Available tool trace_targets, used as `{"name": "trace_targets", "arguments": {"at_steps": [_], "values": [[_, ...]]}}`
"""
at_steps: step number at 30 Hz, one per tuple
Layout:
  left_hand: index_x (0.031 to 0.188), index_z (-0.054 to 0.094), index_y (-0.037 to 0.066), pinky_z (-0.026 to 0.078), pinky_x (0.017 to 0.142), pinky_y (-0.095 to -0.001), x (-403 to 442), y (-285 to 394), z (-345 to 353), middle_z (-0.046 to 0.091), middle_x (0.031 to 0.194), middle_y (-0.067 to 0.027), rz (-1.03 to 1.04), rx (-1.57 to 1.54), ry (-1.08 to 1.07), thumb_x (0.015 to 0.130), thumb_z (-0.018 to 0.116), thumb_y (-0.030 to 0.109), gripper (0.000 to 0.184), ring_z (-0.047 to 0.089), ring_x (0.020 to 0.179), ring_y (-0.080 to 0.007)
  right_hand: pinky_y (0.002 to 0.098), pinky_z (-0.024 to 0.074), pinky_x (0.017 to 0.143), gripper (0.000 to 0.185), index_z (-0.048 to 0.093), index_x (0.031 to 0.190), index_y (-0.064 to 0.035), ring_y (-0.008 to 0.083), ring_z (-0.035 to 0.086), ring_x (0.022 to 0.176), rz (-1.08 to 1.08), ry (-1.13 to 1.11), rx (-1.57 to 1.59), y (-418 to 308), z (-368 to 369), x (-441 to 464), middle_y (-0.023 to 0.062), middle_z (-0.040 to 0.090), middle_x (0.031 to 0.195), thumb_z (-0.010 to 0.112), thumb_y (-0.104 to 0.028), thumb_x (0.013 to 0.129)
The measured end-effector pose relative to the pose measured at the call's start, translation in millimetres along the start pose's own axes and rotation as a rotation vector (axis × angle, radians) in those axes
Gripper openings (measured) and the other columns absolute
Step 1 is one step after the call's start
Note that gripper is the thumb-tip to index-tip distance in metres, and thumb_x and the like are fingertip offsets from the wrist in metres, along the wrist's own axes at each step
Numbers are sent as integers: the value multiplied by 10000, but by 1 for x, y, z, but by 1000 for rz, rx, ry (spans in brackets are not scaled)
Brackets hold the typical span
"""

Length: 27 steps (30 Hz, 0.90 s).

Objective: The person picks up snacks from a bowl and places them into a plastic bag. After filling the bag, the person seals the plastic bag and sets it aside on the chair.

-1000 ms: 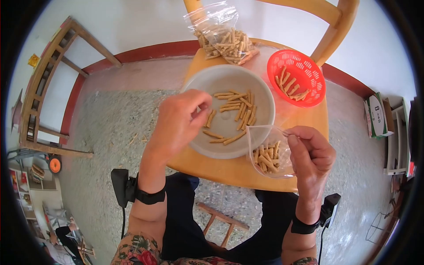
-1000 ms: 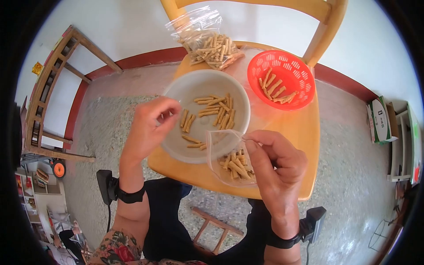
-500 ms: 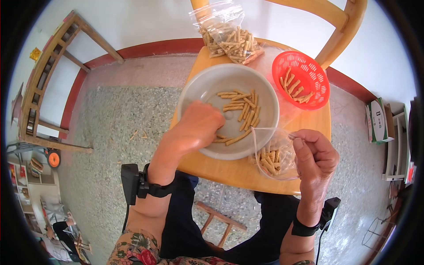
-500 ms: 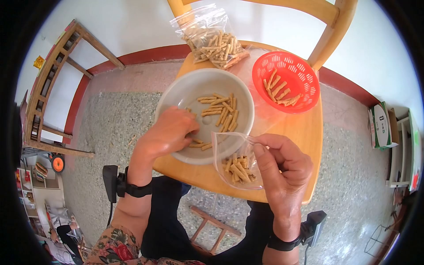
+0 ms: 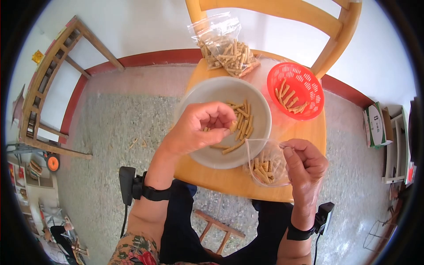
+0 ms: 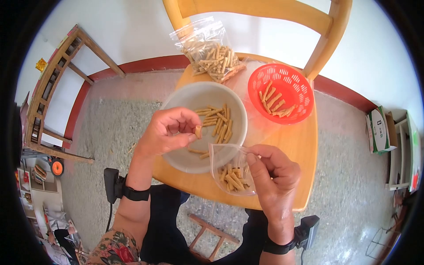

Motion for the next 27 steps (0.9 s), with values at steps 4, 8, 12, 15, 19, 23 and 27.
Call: {"name": "trace_targets", "arguments": {"at_steps": [4,8,12,15,19,23,27], "values": [[925,563,8,415,514,-177,-1,2,-6,566,737,-25,-84,-301,109,742,553,1,183,511,590,-59,138,340,488,76,577,857,33,-4,449,550,-5,1,-20,1,2,1,-21,550,599,548,4,793],[925,549,-5,418,502,-188,-2,2,-9,577,772,-71,-19,-497,158,750,531,-14,176,516,581,-80,141,348,490,76,577,855,36,-3,455,550,20,11,8,0,5,0,-21,550,596,538,11,794],[903,534,-2,418,498,-192,-3,10,-2,579,773,-91,20,-591,150,747,524,-22,158,510,568,-88,143,353,493,77,577,855,32,0,461,550,2,19,3,-1,9,1,-22,553,599,533,17,794],[881,519,1,417,501,-189,-6,26,10,581,782,-100,34,-568,143,750,523,-22,133,500,565,-82,146,356,497,79,577,858,29,4,466,554,11,-5,-20,1,11,2,-22,553,599,530,18,796],[884,522,4,427,502,-188,-14,48,36,587,796,-120,151,-338,74,738,539,-52,157,536,620,-105,152,354,501,77,577,862,29,2,452,557,-20,-20,-40,0,11,1,-20,546,585,532,9,802],[858,551,6,429,497,-199,-18,65,54,612,804,-104,306,122,56,707,565,-82,175,579,640,-123,153,350,501,78,576,867,28,-2,433,557,-76,-19,-21,-1,11,1,-19,541,577,536,4,804],[834,585,20,428,491,-229,-15,63,67,608,767,-78,483,404,105,680,581,-80,184,578,584,-161,152,349,503,81,576,871,24,-3,434,567,-94,-7,-31,-1,11,1,-22,544,589,540,5,802]]}}
Point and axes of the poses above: each hand's wrist, its own x-axis towards the middle knuckle, its own z-axis out of the palm, y = z × x, the point moved 5 cm from there along x, towards the middle knuckle
